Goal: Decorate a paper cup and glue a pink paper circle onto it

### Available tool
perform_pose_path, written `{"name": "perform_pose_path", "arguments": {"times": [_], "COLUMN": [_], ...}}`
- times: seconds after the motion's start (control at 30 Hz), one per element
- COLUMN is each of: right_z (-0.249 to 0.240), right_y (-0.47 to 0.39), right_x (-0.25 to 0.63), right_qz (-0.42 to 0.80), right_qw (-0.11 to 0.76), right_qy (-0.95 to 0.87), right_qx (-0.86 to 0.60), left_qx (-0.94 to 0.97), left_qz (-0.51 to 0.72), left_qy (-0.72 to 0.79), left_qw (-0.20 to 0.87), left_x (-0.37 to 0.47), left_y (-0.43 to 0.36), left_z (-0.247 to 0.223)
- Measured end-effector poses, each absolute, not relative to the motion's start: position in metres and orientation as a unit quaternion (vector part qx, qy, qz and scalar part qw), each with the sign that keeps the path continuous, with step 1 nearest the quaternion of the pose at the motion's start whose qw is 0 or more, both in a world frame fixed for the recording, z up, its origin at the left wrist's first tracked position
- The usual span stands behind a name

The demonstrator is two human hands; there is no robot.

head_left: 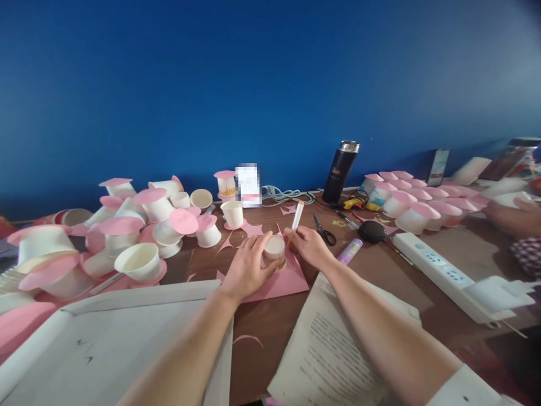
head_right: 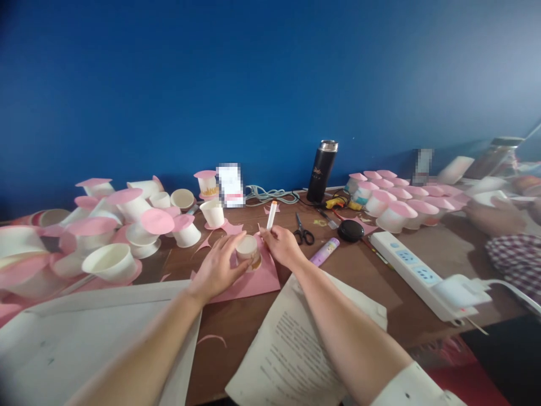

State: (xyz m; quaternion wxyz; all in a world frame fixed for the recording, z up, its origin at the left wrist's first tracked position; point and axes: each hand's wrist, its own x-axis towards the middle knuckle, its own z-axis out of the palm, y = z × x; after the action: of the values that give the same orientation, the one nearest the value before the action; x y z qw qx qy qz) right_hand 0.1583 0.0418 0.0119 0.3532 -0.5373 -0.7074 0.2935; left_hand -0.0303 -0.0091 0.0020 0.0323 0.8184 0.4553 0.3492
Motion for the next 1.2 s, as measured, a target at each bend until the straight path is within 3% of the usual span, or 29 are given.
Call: {"name": "perform_pose_path", "arguments": {"times": [0.3, 0.5, 0.67, 0.8, 1.2], "right_z": [0.015, 0.031, 0.062, 0.062, 0.053], "right_y": [0.044, 0.031, 0.008, -0.003, 0.007], "right_x": [0.168, 0.179, 0.189, 0.183, 0.172], "right_qz": [0.286, 0.443, 0.604, 0.595, 0.466], "right_qw": [0.397, 0.304, 0.065, -0.028, -0.013], "right_qy": [-0.661, -0.675, -0.737, -0.763, -0.83], "right_qx": [-0.569, -0.505, -0.296, -0.252, -0.305], "left_qx": [0.807, 0.783, 0.751, 0.778, 0.755], "left_qz": [0.355, 0.379, 0.401, 0.367, 0.418], "left_qy": [0.471, 0.493, 0.518, 0.492, 0.484], "left_qw": [0.019, 0.04, 0.081, 0.135, 0.145], "left_x": [-0.031, -0.032, -0.04, -0.042, -0.051], "left_y": [-0.004, -0.007, -0.009, -0.009, -0.007], "left_z": [-0.005, 0.005, 0.018, 0.017, 0.026]}}
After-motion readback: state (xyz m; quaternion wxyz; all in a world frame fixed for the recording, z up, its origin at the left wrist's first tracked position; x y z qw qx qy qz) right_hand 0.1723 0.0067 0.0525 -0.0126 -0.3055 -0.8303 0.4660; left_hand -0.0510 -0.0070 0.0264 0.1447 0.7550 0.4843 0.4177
